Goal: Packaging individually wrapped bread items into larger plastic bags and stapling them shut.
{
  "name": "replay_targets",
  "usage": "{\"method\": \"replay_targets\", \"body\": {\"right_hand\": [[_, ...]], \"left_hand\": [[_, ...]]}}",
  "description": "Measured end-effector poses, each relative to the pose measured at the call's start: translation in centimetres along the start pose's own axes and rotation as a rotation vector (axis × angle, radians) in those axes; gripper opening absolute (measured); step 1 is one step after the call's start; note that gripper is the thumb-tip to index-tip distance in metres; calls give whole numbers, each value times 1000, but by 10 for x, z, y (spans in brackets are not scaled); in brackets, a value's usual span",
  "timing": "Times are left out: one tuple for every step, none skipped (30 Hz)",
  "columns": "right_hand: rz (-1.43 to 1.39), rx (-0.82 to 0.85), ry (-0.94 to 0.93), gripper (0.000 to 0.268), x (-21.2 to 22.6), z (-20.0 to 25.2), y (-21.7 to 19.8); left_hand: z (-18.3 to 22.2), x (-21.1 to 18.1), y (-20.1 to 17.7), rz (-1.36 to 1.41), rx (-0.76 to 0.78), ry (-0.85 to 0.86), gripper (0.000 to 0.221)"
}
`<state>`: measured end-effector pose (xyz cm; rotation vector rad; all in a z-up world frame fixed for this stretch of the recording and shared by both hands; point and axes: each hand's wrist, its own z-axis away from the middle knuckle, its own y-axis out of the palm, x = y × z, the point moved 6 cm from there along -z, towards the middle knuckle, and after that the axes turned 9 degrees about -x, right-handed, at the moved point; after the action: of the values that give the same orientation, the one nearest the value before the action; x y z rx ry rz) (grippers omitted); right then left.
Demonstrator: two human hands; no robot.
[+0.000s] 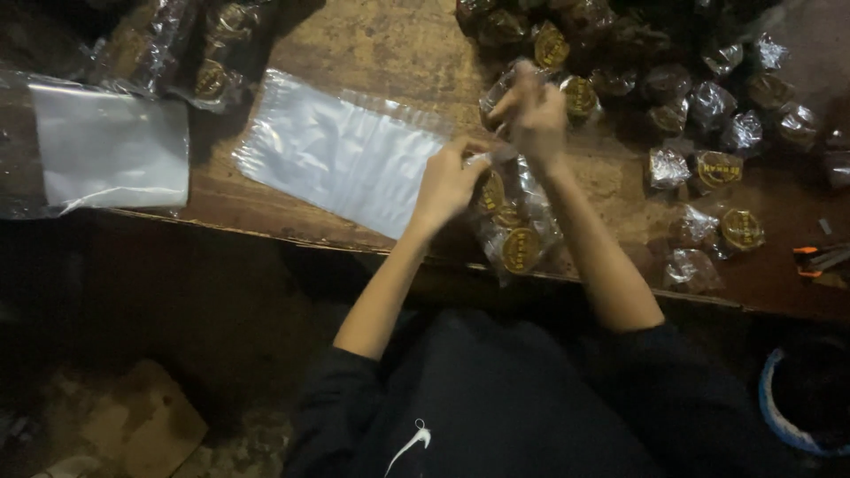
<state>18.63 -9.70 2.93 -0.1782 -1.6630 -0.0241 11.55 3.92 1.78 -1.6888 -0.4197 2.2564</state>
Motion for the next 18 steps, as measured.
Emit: {"method": "replay_targets", "body": {"right_hand": [[-4, 2, -3, 65, -16, 1, 5], [175, 33, -106, 60, -30, 3, 12], [353, 64, -209, 57, -44, 6, 21], [358, 67, -194, 57, -48, 9, 19], [415, 62, -241, 60, -49, 12, 17], [474, 58, -281, 65, -51, 16, 13], [483, 61, -259, 65, -48, 27, 10], [425, 14, -253, 66, -39, 28, 6], [367, -33, -248, 67, -29, 30, 2], [371, -30, -245, 67, -24, 31, 3], [431, 26, -114, 64, -28, 33, 7], [484, 83, 12, 62, -31, 33, 12], [483, 83, 10, 62, -39, 30, 11], [512, 85, -39, 63, -45, 28, 10], [541, 87, -89, 65, -52, 27, 10], [542, 92, -83, 65, -41, 33, 10], [539, 126, -19, 59, -33, 39, 11], [532, 155, 36, 53, -23, 41, 14]], "left_hand": [[2, 1, 0, -2, -4, 2, 28], [4, 5, -2, 35, -56, -23, 23], [6, 9, -3, 71, -108, -48, 28], [6, 14, -1, 72, -100, -62, 28], [6, 20, 0, 85, -128, -77, 28], [7, 26, 2, 97, -150, -96, 31], [13, 29, 7, 97, -136, -114, 31], [11, 27, 7, 77, -158, -124, 34], [10, 24, 6, 56, -181, -134, 36], [10, 23, 8, 59, -179, -137, 36], [11, 21, 9, 71, -198, -122, 28], [10, 19, 8, 79, -222, -102, 22], [11, 22, 9, 79, -224, -100, 22], [13, 24, 9, 83, -242, -76, 27], [16, 27, 10, 87, -259, -51, 33], [17, 26, 10, 88, -259, -59, 33], [19, 26, 9, 98, -257, -87, 30], [18, 24, 7, 108, -260, -105, 27]]}}
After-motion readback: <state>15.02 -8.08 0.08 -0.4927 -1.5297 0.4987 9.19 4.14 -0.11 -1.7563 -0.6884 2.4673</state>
